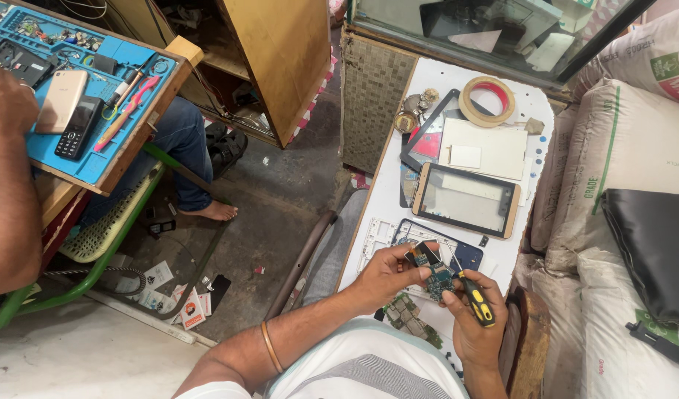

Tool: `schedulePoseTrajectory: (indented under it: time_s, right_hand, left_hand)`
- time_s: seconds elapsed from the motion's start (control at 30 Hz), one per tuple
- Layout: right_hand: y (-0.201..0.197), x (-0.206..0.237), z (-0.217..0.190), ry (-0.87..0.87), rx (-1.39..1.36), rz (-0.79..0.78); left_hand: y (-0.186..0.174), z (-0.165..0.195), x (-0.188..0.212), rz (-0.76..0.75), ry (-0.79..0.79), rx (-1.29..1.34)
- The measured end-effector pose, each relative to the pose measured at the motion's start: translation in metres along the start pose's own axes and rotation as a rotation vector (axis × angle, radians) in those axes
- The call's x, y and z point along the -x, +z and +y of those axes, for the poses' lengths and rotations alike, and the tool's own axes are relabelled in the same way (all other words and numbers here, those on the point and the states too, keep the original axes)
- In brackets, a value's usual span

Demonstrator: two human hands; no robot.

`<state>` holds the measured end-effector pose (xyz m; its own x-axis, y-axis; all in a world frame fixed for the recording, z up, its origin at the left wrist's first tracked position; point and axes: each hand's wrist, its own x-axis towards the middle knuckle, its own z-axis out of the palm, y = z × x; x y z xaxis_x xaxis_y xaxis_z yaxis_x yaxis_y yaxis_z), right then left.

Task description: The person sits at a repair bench and uses a screwdriver to work on a disassembled smartphone motherboard, prying and adjusting components on the board. They hold the board in one hand while manipulating it with the screwdriver, with a tablet frame and other phone parts laid out on the bench.

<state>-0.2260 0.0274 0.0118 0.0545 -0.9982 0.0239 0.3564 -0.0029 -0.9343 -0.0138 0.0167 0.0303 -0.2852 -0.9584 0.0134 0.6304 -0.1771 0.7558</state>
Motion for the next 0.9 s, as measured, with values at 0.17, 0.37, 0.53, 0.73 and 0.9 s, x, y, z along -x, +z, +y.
schedulePoseTrajectory:
  time_s: [0.17, 0.37, 0.53, 0.73, 0.9]
  right_hand:
    - [0.0046, 0.0016, 0.0006, 0.016, 0.007, 0.004]
    - [0.0047, 0.0005, 0.0024, -0.010, 0.024, 0.035]
    - [0.0021, -0.0004, 0.0022, -0.016, -0.040, 0.041]
    - [0.0016, 0.0002, 0.0017, -0.002, -0.045, 0.019]
    - [0.0039, -0.0004, -0.0010, 0.002, -0.017, 0.061]
  left_hand:
    - [-0.0060, -0.0084, -0.0041, 0.103, 0.036, -0.089]
    - [-0.0036, -0.0070, -0.0017, 0.095, -0.014, -0.195]
    - [0.0009, -0.0043, 0.0010, 0.030, -0.038, -0.214]
    - [-0.0003, -0.0077, -0.0001, 0.025, -0.047, -0.264]
    - [0.0009, -0.0079, -0.0004, 0.028, -0.049, -0.246]
